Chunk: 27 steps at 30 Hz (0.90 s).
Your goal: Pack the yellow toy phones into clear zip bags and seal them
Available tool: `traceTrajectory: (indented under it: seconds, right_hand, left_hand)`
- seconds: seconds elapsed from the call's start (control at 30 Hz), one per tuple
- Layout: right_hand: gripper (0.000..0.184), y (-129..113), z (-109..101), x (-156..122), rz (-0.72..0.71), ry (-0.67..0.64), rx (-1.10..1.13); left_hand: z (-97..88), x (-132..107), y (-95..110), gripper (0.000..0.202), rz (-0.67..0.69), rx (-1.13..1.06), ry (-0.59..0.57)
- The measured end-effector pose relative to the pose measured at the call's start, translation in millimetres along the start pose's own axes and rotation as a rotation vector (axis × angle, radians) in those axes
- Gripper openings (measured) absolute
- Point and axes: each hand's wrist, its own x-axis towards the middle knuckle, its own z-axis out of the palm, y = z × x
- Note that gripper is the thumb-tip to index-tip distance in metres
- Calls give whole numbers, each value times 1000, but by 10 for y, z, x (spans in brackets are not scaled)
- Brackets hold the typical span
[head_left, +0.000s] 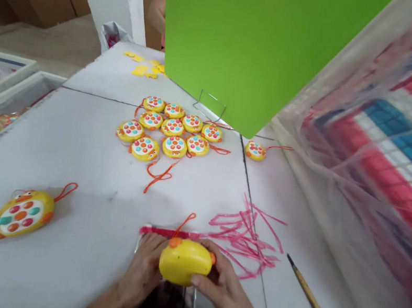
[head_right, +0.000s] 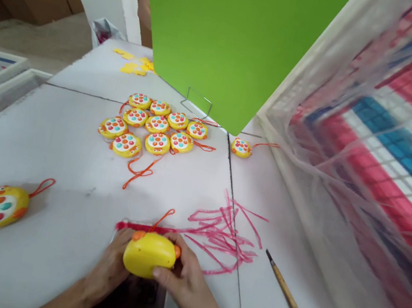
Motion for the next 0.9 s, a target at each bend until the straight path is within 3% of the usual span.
traceTrajectory:
  seconds: [0.13,0.23,0.3,0.43,0.57,0.67,0.73,0.83,0.9]
  right_hand:
    - [41,26,10,99,134,44,389]
    - [42,56,56,181,151,87,427]
    - [42,75,104,207,106,118,286]
    - [34,96,178,185,1,103,-236]
    - [31,76,145,154,-25,36,-577]
    - [29,43,72,139,-23,-35,-640]
    - [29,28,33,125,-26,-47,-649]
    - [31,12,19,107,-20,-43,-670]
    - [30,-6,31,103,-27,-48,-674]
  left_hand:
    - [20,-12,23,24,24,28,31]
    - [40,-45,42,24,87,99,38]
    - [32,-68,72,26,142,160,45]
    - [-19,-134,160,30,240,279,63]
    - [-112,-237,197,23,233,308,-34]
    - [-269,-312,113,22,172,259,-35]
    - [-415,-338,21,22,111,216,78]
    - [-603,-301,-62,19,-206,77,207]
    - [-646,-223,-43,24,-454,-111,154]
